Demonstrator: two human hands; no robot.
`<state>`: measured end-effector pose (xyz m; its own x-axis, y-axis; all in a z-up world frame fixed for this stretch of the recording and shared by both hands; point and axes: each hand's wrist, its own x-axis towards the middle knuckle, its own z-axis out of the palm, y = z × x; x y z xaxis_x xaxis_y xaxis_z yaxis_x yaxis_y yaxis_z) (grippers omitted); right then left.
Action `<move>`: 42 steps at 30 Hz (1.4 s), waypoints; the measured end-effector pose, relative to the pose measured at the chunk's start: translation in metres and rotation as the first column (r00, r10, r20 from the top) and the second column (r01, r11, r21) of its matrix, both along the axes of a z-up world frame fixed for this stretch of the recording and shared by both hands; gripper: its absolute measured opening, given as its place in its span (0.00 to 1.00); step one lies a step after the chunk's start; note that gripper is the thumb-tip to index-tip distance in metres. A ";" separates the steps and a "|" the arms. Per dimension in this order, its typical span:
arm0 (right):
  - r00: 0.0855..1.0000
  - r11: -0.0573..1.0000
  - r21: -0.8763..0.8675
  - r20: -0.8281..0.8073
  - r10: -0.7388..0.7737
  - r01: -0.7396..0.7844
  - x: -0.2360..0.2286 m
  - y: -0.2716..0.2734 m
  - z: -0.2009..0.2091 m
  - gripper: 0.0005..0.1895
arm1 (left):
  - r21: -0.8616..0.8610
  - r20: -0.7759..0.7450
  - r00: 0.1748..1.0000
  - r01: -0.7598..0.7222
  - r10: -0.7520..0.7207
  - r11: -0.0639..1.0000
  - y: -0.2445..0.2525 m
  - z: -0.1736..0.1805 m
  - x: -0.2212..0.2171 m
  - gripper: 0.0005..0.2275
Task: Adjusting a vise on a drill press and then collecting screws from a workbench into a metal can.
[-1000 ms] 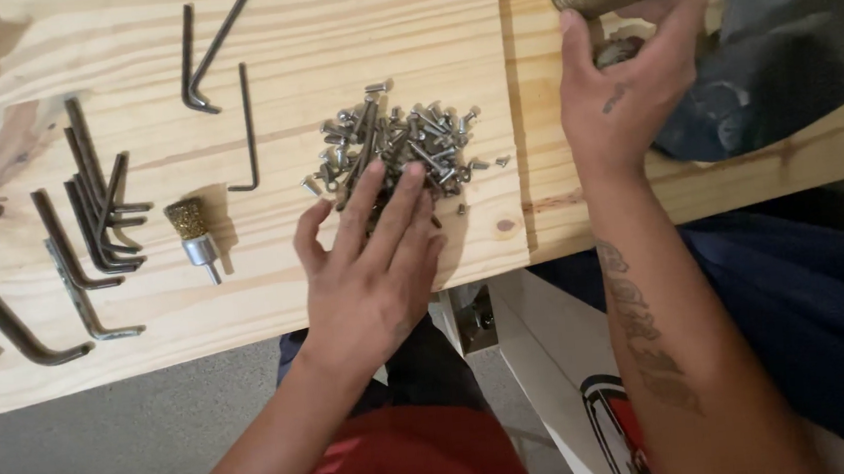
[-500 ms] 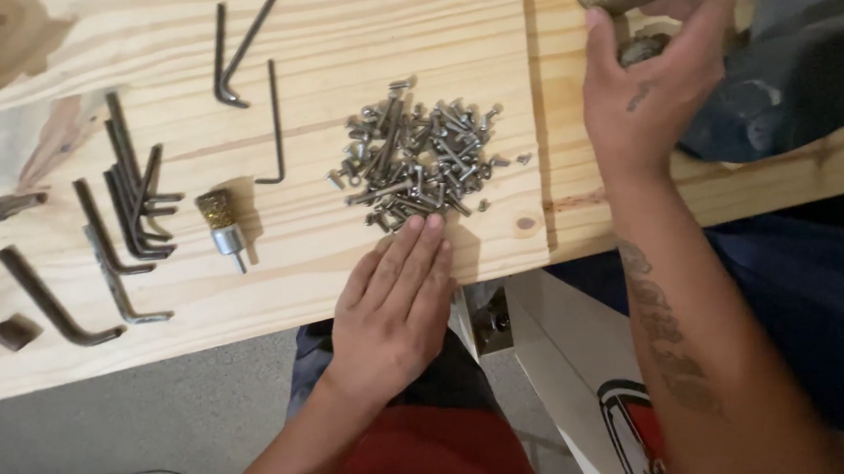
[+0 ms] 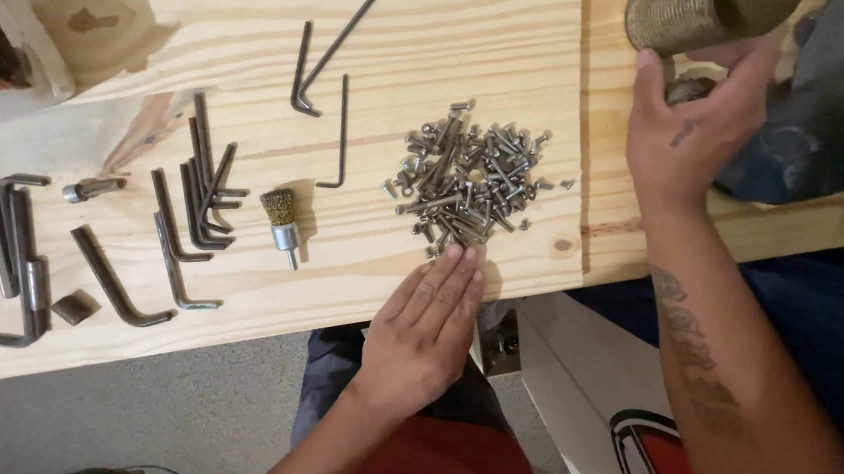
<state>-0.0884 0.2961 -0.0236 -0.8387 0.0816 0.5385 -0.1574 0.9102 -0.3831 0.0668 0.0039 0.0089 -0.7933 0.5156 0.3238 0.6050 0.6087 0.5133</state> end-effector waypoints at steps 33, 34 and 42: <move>0.982 0.981 -0.110 0.119 -0.147 0.160 0.005 -0.015 0.016 0.20 | -0.287 0.048 0.981 -0.165 0.186 0.944 0.073 0.006 -0.031 0.32; 0.978 0.978 -0.088 0.113 -0.176 0.187 -0.004 -0.011 0.012 0.22 | -0.337 0.005 0.974 -0.213 0.228 0.917 0.081 0.005 -0.043 0.33; 0.976 0.970 -0.172 0.160 -0.147 0.174 -0.008 -0.019 0.026 0.17 | -0.327 -0.033 0.971 -0.235 0.237 0.916 0.077 0.008 -0.027 0.26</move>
